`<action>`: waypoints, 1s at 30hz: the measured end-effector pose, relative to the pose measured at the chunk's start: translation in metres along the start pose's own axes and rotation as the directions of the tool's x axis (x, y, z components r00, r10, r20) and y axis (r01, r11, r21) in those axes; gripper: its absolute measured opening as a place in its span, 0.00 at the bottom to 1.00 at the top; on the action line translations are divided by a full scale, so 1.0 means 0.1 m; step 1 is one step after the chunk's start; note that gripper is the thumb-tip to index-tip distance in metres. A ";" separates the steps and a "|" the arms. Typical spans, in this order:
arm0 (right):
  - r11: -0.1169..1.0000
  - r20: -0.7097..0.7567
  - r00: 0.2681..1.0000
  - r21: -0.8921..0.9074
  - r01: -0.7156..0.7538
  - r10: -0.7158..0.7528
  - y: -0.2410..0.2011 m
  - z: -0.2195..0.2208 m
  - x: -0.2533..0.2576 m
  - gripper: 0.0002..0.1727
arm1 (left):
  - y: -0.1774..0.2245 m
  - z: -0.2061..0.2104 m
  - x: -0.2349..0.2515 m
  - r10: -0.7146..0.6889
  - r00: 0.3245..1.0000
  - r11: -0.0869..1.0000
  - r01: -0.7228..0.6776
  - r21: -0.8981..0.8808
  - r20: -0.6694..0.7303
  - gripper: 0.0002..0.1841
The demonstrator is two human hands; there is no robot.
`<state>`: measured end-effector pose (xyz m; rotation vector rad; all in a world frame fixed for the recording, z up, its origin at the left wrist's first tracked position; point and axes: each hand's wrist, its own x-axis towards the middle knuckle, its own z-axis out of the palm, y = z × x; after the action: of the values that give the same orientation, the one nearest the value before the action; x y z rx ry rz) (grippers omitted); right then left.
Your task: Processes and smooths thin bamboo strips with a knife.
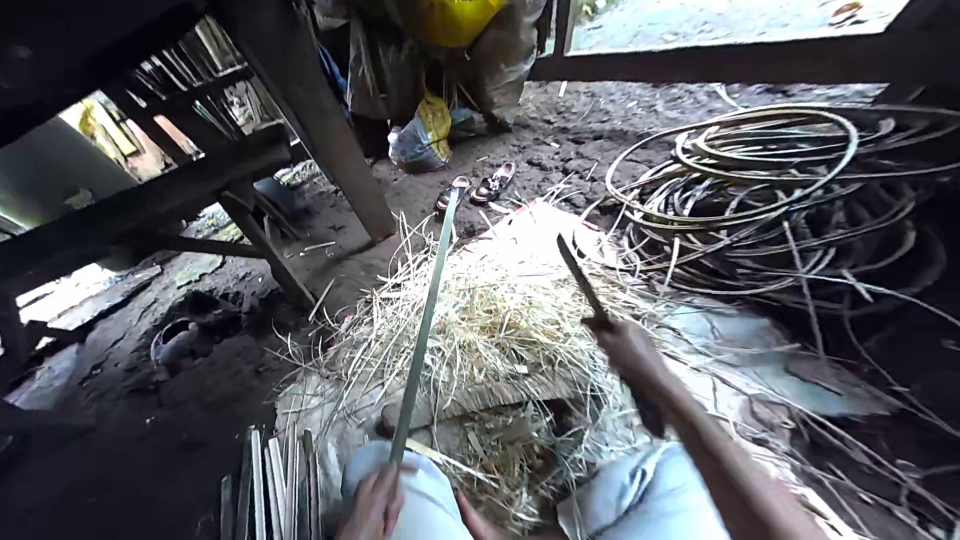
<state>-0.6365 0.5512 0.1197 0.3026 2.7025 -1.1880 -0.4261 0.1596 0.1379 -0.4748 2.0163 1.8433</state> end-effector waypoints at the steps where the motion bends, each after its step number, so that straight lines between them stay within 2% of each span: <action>1: 0.994 0.010 0.999 0.103 0.033 -0.034 0.04 0.28 -0.24 0.19 | 0.13 0.11 0.22 0.006 1.000 0.997 -0.004 -0.076 0.027 0.26; 4: 0.871 0.008 0.984 0.465 0.155 -0.180 -0.05 1.08 -0.95 0.17 | 0.58 0.49 0.78 0.075 0.996 0.973 -0.060 -0.221 0.058 0.26; 7: 0.652 0.122 0.946 0.750 0.110 -0.299 -0.38 1.53 -1.42 0.18 | 0.76 0.77 1.15 0.176 0.984 0.967 -0.171 -0.190 0.010 0.27; 9: 0.582 0.212 0.911 0.812 0.037 -0.353 -0.58 1.62 -1.54 0.14 | 0.84 0.88 1.18 0.147 0.989 0.975 -0.145 -0.167 -0.004 0.26; 11: 0.584 0.251 0.896 0.812 0.012 -0.367 -0.71 1.61 -1.53 0.08 | 0.91 0.89 1.12 0.110 0.994 0.977 -0.104 -0.186 0.022 0.27; 13: 0.578 0.253 0.888 0.816 0.018 -0.384 -0.74 1.56 -1.47 0.04 | 0.85 0.80 1.04 0.154 0.988 0.978 -0.148 -0.144 0.030 0.28; 16: 0.587 0.231 0.891 0.809 0.048 -0.391 -0.77 1.46 -1.35 0.04 | 0.52 0.50 0.72 0.249 0.968 0.968 -0.248 -0.042 0.011 0.29; 18: 0.626 0.189 0.901 0.772 0.109 -0.391 -0.78 1.36 -1.22 0.06 | 0.27 0.44 0.41 0.220 0.975 0.975 -0.218 -0.044 0.037 0.27; 21: 0.697 0.134 0.901 0.684 0.217 -0.412 -0.82 1.29 -1.02 0.11 | 0.05 0.67 0.00 0.178 0.982 0.970 -0.164 -0.177 0.063 0.28; 22: 0.725 0.103 0.893 0.628 0.283 -0.438 -0.82 1.29 -0.98 0.13 | 0.06 0.76 -0.04 0.183 0.983 0.961 -0.175 -0.213 0.019 0.28; 24: 0.797 0.020 0.860 0.387 0.463 -0.510 -0.83 1.31 -1.02 0.18 | 0.14 0.86 -0.02 0.203 0.977 0.952 -0.213 -0.222 -0.064 0.28; 26: 0.791 -0.116 0.800 0.121 0.599 -0.588 -0.82 1.36 -1.18 0.22 | 0.24 0.90 0.08 0.222 0.970 0.952 -0.237 -0.194 -0.095 0.28; 28: 0.735 -0.264 0.694 -0.094 0.672 -0.669 -0.77 1.49 -1.30 0.19 | 0.34 0.91 0.16 0.233 0.967 0.950 -0.248 -0.189 -0.099 0.27; 30: 0.675 -0.320 0.600 -0.236 0.699 -0.733 -0.75 1.55 -1.35 0.16 | 0.40 0.93 0.19 0.231 0.967 0.944 -0.249 -0.215 -0.103 0.15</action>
<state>-0.5136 0.3709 0.1016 -0.7493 3.3571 -1.2586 -0.4577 0.2559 0.1562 -0.3786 1.9972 2.2507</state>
